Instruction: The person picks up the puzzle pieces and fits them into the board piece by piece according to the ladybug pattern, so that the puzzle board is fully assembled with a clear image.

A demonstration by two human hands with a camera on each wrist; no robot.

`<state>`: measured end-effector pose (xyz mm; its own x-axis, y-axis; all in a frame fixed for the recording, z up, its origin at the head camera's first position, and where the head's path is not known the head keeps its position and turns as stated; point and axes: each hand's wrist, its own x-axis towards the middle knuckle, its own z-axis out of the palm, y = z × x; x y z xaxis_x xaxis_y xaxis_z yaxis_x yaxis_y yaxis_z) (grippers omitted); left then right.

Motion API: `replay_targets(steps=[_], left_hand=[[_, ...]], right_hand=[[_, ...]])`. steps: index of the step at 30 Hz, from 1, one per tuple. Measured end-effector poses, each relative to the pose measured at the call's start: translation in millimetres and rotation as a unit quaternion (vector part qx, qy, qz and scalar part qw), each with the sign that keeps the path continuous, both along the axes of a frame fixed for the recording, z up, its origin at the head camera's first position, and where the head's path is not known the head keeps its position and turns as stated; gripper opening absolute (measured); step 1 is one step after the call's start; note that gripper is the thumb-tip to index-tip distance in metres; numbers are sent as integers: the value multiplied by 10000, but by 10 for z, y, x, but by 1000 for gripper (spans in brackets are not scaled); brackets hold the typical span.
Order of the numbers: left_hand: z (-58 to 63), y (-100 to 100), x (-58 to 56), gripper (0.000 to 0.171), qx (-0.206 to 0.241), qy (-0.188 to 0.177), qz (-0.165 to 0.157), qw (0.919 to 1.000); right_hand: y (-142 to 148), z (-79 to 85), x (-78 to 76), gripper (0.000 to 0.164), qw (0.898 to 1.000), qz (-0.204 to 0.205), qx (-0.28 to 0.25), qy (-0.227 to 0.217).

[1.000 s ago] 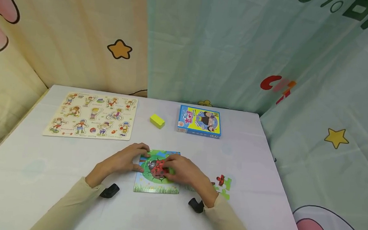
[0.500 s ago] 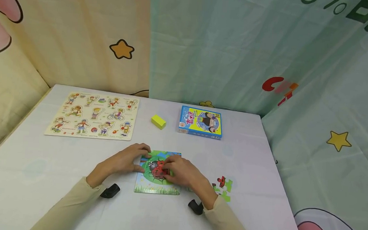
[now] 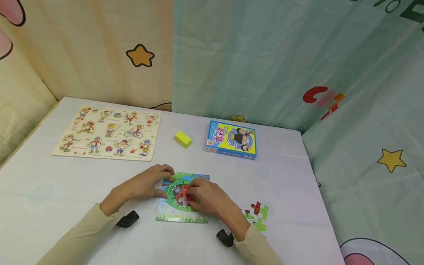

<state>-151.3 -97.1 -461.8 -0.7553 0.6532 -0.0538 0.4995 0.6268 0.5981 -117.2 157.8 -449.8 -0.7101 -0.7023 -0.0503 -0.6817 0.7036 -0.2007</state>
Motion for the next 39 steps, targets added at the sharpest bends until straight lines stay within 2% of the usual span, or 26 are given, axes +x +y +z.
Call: replay_targets(steps=[7,13,19,22,26,28,33,36,39], left_hand=[[17,0,3,47,3,-14,-43,10000],[17,4,-6,47,-59,137,-71,9999],[66,38,12,51,-453,446,-362,9973],[102,58,42,52,-680,469,-416,9957],[73,126,87,41,-630,587,-184,9961],[36,187,105,38,-565,829,-40,9950],[-16,297,154,46,-657,1447,375,9866],[-27,319,173,47,-791,1609,565,9822],[-28,331,179,45,-839,1615,675,9810]], right_hand=[[-19,10,-2,27,10000,-30,56,-31],[-19,-1,-16,26,10000,-18,-29,-17],[-19,-14,-25,24,9998,-14,-180,-28],[-11,-22,-26,24,9996,1,-273,-35],[10,-35,-24,24,9993,18,-379,-16],[22,-40,-24,23,9991,48,-425,30],[30,-45,-40,23,9984,152,-546,24],[26,-47,-50,23,9983,112,-561,-100],[26,-42,-51,24,9985,37,-521,-182]])
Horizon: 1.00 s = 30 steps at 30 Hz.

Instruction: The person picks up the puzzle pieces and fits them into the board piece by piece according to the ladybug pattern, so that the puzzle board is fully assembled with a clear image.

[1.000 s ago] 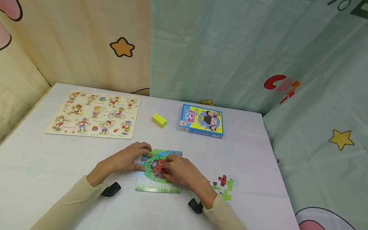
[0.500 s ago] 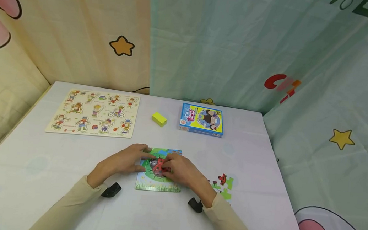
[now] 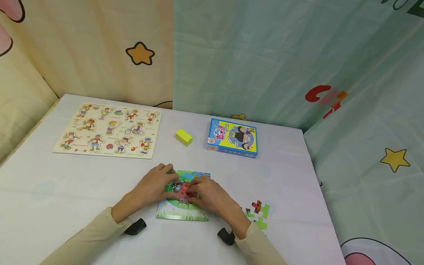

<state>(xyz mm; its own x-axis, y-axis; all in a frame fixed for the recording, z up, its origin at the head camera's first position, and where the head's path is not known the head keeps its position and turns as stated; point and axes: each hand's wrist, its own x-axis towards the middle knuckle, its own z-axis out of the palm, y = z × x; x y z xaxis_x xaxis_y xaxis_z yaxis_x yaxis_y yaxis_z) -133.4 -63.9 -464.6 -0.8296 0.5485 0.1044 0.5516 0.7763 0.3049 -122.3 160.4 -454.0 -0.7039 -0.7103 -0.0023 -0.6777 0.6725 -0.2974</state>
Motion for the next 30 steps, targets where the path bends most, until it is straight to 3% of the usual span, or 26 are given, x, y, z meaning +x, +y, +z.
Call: replay_targets(steps=[6,17,30], left_hand=[[8,-1,5,43,60,-123,114,9998],[-8,29,6,45,277,-194,90,9994],[24,9,15,45,188,-293,214,9992]], right_hand=[[78,58,30,28,9997,-141,-215,-16],[644,297,256,34,9917,-1068,-603,-378],[1161,273,426,35,9790,-1789,-848,-488]])
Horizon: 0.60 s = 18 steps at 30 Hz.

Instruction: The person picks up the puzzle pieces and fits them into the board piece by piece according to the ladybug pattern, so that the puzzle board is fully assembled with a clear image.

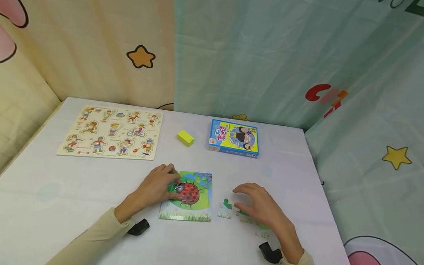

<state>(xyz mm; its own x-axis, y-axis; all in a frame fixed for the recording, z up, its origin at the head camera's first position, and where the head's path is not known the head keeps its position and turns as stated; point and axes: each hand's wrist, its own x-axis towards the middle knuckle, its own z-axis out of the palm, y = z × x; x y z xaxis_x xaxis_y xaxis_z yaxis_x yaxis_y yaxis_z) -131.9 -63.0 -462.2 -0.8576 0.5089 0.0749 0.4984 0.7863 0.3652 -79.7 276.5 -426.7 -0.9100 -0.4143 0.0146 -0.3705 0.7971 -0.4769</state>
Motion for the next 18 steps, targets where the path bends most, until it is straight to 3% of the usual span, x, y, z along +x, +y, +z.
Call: replay_targets(steps=[9,18], left_hand=[[-22,-9,-12,45,37,-35,44,10000],[-35,-2,-20,47,78,-82,50,9999]], right_hand=[[417,-86,-18,39,9982,-583,113,-101],[721,-178,23,37,9962,-820,255,-143]])
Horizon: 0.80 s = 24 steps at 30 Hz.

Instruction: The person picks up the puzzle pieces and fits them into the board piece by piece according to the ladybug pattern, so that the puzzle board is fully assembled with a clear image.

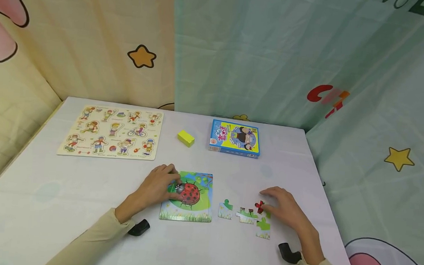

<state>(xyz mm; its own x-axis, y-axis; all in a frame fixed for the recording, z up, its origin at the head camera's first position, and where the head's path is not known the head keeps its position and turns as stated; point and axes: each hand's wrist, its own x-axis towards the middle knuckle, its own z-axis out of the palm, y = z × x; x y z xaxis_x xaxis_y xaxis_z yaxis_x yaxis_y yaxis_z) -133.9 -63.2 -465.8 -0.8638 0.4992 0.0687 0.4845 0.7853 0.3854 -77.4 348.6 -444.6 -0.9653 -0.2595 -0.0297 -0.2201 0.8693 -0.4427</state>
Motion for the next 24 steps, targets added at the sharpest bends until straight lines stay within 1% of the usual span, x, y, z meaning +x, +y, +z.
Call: replay_targets(steps=[6,9,13,18,24], left_hand=[[-2,-9,6,45,40,40,33,10000],[-1,-4,10,45,43,31,11,10000],[6,7,12,44,53,48,-7,10000],[5,4,20,45,14,82,-8,10000],[-3,3,19,45,17,104,-40,9999]], right_hand=[[75,-9,21,43,9998,-51,32,-197],[92,-7,39,44,9998,-40,68,-197],[105,-26,56,39,9998,17,-2,-175],[93,-46,44,30,9992,46,-55,-384],[63,-58,49,28,9989,-20,-19,-460]])
